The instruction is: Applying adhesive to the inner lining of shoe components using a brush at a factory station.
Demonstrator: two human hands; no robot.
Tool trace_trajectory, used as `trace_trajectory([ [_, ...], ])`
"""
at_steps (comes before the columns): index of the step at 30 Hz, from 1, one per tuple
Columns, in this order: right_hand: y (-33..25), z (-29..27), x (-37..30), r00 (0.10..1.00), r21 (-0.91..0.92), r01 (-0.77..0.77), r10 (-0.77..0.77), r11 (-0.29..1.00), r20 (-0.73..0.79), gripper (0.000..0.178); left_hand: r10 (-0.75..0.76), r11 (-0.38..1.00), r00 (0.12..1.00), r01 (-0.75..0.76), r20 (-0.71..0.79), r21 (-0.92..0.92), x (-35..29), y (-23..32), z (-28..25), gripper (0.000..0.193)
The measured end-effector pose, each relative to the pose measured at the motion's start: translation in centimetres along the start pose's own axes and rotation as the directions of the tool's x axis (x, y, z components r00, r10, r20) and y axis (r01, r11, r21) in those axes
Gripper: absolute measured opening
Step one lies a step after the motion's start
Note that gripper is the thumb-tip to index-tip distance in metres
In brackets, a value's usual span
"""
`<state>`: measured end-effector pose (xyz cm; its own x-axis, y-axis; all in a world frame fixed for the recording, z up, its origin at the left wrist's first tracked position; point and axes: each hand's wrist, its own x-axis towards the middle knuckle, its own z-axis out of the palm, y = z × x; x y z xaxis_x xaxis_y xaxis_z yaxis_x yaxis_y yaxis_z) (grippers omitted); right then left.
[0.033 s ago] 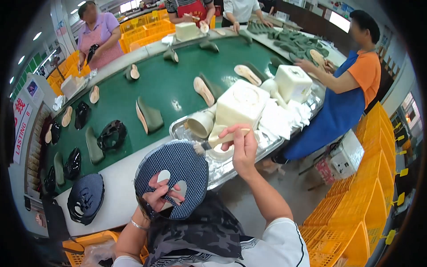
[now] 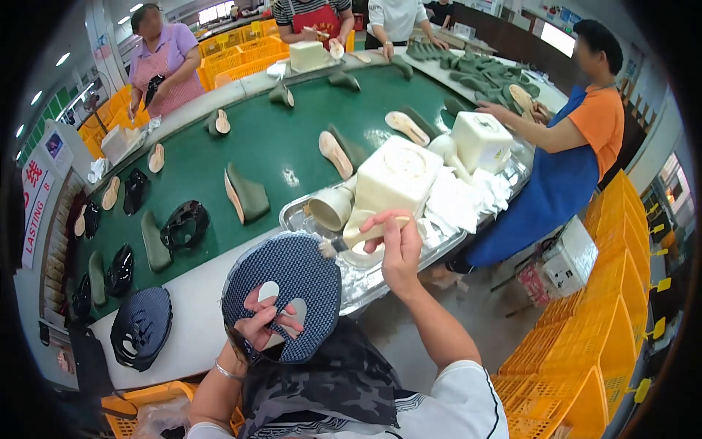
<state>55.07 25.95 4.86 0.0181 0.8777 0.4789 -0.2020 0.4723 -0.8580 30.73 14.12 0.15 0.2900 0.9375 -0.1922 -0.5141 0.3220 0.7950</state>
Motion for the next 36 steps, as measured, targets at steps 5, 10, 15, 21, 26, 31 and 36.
trace_trajectory([
  [5,0.0,-0.6,-2.7,0.999,-0.003,-0.043,0.043,0.999,-0.007,0.022,0.165,0.984,0.985,-0.168,-0.052,-0.063,0.2,0.3,0.5,0.049],
  [10,-0.7,-0.9,-3.6,0.997,-0.027,-0.067,0.069,0.997,0.045,0.023,0.208,0.977,0.976,-0.206,-0.061,0.051,1.2,0.1,0.3,0.056],
  [15,-1.7,-0.6,-0.8,0.997,0.015,0.06,-0.06,0.998,-0.038,0.018,0.418,0.906,0.908,-0.417,-0.011,0.072,2.0,1.0,0.0,0.065],
  [21,-3.6,1.5,2.7,0.985,0.149,0.17,-0.17,0.974,-0.016,0.009,0.504,0.845,0.863,-0.501,0.035,0.188,1.5,1.9,1.1,0.059],
  [26,-2.8,3.4,4.6,0.969,0.204,0.239,-0.248,0.949,0.02,0.012,0.489,0.851,0.871,-0.487,0.043,0.199,1.0,1.7,1.5,0.058],
  [31,-1.0,2.6,1.2,0.998,0.143,0.014,-0.022,0.99,0.053,0.012,0.584,0.794,0.812,-0.572,0.003,0.206,1.7,1.8,1.4,0.055],
  [36,-1.2,1.2,-1.2,0.974,0.029,-0.172,0.165,0.985,0.158,0.013,0.666,0.696,0.745,-0.639,0.038,0.329,3.2,0.1,0.0,0.045],
])
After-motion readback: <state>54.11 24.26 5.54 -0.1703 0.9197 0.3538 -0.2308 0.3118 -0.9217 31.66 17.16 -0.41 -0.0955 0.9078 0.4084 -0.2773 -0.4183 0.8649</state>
